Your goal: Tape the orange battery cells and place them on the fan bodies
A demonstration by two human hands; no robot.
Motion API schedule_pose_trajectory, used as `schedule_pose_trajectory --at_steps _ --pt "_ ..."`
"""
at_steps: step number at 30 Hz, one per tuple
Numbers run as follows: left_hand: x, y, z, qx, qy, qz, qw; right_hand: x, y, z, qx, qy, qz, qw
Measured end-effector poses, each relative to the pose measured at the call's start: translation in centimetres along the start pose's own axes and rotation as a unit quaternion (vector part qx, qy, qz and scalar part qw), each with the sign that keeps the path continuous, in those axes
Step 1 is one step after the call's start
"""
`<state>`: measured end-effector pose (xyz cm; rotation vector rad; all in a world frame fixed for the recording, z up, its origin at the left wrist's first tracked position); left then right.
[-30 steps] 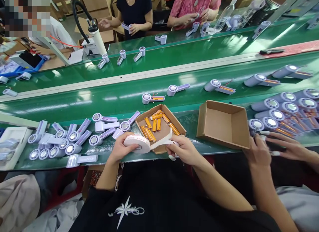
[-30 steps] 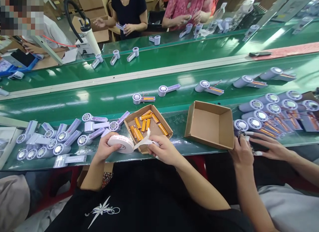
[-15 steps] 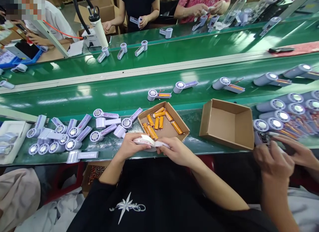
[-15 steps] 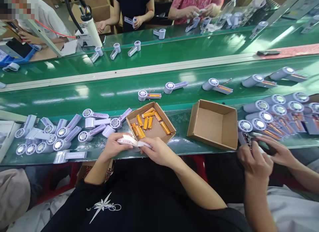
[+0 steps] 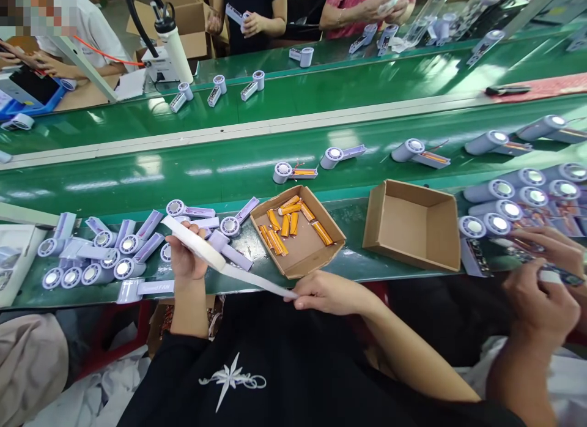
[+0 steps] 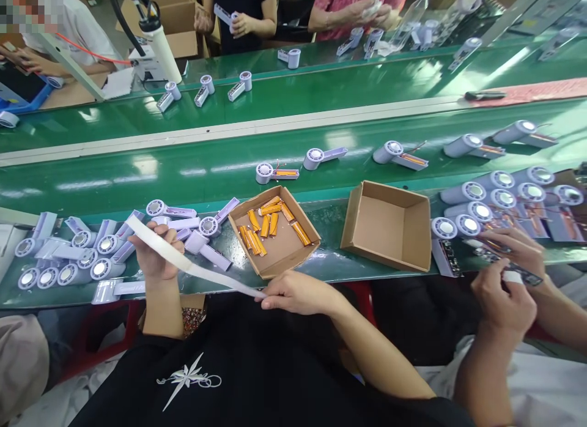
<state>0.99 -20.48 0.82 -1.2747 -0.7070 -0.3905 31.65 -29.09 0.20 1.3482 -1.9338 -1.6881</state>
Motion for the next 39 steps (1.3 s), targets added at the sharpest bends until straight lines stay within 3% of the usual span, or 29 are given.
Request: schedule_pose_trajectory --at_steps 2,4,5,8,11,12,14,16,18,20,22,24,27,31,34,37,39 --pt "0.5 -0.5 -0.2 -0.017 0.037 0.037 0.998 -2.7 -0.9 1.1 0.047 -0.088 -0.061 0.993" --pt "1.4 0.1 -1.0 -0.046 0.068 0.082 0.993 -6.0 -2.1 2.5 0.116 -0.216 -0.159 0.956" --pt "2.0 0.8 -1.5 -0.07 0.085 0.101 0.989 -7.3 -2.7 3.4 0.143 -0.247 -0.22 0.933" --pt "3.7 3.6 -3.2 -0.159 0.133 0.15 0.967 -8.6 -3.9 6.3 0.158 -0.209 -0.389 0.883" --pt "4.4 5.6 -4.3 -0.215 0.153 0.169 0.95 -8.9 -4.7 7.6 0.129 -0.194 -0.455 0.86" --pt "4.5 6.0 -4.5 -0.227 0.156 0.172 0.946 -8.9 -4.9 7.8 0.113 -0.196 -0.451 0.863" --pt "4.5 6.7 -4.7 -0.25 0.163 0.179 0.937 -8.8 -5.2 7.7 0.073 -0.184 -0.395 0.897" --pt "4.5 7.0 -4.8 -0.262 0.176 0.193 0.929 -8.9 -5.3 7.4 0.04 -0.161 -0.262 0.951" --pt "4.6 6.9 -4.6 -0.256 0.196 0.22 0.921 -9.2 -5.1 6.6 0.024 -0.163 -0.07 0.984" --pt "4.8 6.6 -4.5 -0.231 0.22 0.257 0.912 -9.5 -4.5 5.4 0.027 -0.193 0.112 0.974" --pt "5.2 6.1 -4.4 -0.202 0.246 0.3 0.899 -9.2 -3.4 4.0 0.042 -0.224 0.212 0.95" --pt "5.6 5.7 -4.4 -0.175 0.277 0.345 0.88 -8.5 -1.9 2.8 0.056 -0.25 0.212 0.943" --pt "6.7 5.4 -4.6 -0.144 0.332 0.398 0.843 -6.9 0.1 2.0 0.05 -0.256 0.143 0.955" --pt "8.5 5.2 -4.9 -0.113 0.412 0.47 0.773 -5.1 1.3 2.4 0.048 -0.199 0.054 0.977" --pt "9.8 5.1 -5.1 -0.102 0.454 0.516 0.719 -5.2 1.5 2.5 0.054 -0.16 0.009 0.986" --pt "11.0 4.9 -5.2 -0.095 0.483 0.534 0.687 -5.7 1.2 2.6 0.072 -0.135 0.03 0.988" --pt "11.4 4.7 -4.9 -0.077 0.474 0.537 0.693 -5.4 0.6 2.8 0.086 -0.135 0.114 0.981"
Point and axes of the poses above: each hand's wrist, its own z-axis towards the middle knuckle, its own x-axis out of the palm, y = z × x, the point moved 5 cm from there along z, towards the middle knuckle, and after that the axes turned 13 degrees about x, right-handed, at the moved point
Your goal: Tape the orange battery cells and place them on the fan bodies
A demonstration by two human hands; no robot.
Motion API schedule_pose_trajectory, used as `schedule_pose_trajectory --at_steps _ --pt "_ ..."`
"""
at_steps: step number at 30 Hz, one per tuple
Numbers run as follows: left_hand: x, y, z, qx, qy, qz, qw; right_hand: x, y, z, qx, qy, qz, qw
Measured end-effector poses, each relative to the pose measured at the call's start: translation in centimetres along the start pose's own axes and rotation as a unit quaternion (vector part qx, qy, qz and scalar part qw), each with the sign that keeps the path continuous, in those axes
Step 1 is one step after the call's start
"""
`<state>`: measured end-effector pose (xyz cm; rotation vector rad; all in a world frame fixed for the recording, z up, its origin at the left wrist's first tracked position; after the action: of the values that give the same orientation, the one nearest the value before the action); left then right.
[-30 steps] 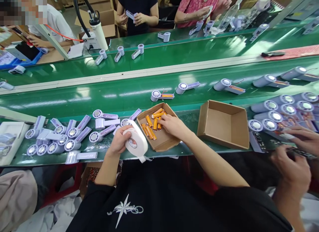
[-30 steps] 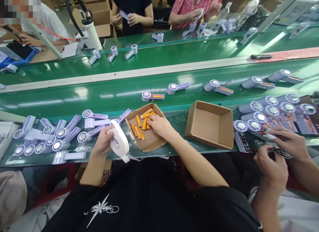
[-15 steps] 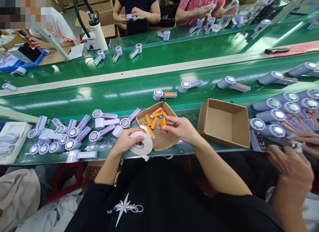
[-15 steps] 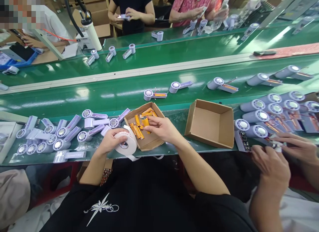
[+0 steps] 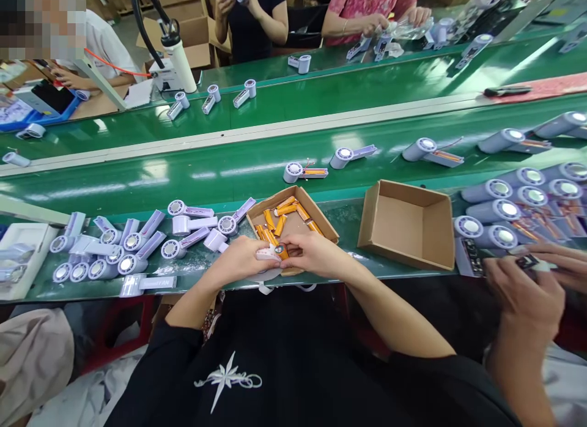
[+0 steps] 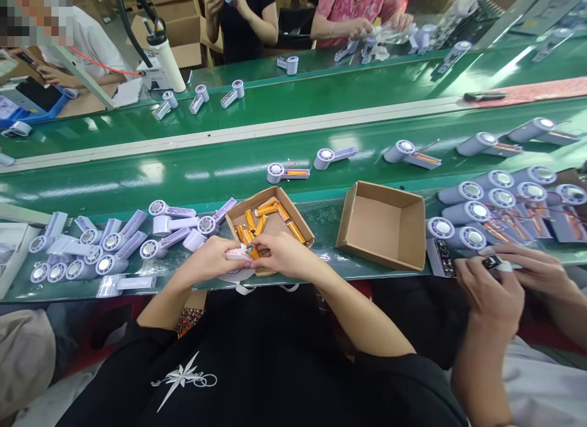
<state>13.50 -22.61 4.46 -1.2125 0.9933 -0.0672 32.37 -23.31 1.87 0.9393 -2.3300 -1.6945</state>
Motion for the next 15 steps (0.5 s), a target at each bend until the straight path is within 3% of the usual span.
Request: schedule_pose_trajectory --at_steps 2,5,6,8,10,11,13,14,15 --pt "-0.6 0.1 0.1 0.007 -0.057 -0.026 0.998 0.8 -1.0 0.2 0.016 -0.047 0.153 0.987" --pt "-1.1 0.9 -0.1 0.013 -0.179 -0.09 0.98 2.2 -3.0 0.0 0.0 -0.206 0.376 0.903" --pt "-0.9 1.2 -0.3 0.012 -0.214 -0.108 0.971 2.5 -3.5 -0.1 -0.007 -0.244 0.414 0.877" --pt "0.3 1.4 -0.6 0.009 -0.247 -0.135 0.96 1.7 -3.8 -0.2 -0.018 -0.28 0.435 0.856" --pt "2.4 0.9 -0.3 0.026 -0.191 -0.143 0.971 -1.9 -3.7 -0.5 -0.064 -0.332 0.425 0.84" --pt "3.5 0.4 0.1 0.044 -0.14 -0.139 0.979 -4.4 -3.7 -1.0 -0.103 -0.378 0.42 0.818" --pt "4.9 -0.1 1.5 0.074 -0.056 -0.111 0.989 -9.5 -4.3 -2.9 -0.193 -0.499 0.429 0.728" --pt "5.0 -0.1 2.5 0.077 -0.033 -0.092 0.992 -11.2 -4.8 -3.7 -0.211 -0.526 0.435 0.699" --pt "4.6 0.2 3.9 0.07 -0.022 -0.067 0.995 -12.2 -5.4 -4.2 -0.213 -0.53 0.444 0.691"
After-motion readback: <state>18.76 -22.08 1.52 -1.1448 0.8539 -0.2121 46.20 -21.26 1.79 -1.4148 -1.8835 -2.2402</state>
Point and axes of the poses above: each hand's wrist, its own z-axis towards the middle knuckle, its own x-axis out of the palm, y = z × x, the point moved 5 cm from there along z, towards the middle knuckle, and after that the axes turned 13 degrees about x, right-handed, at the moved point
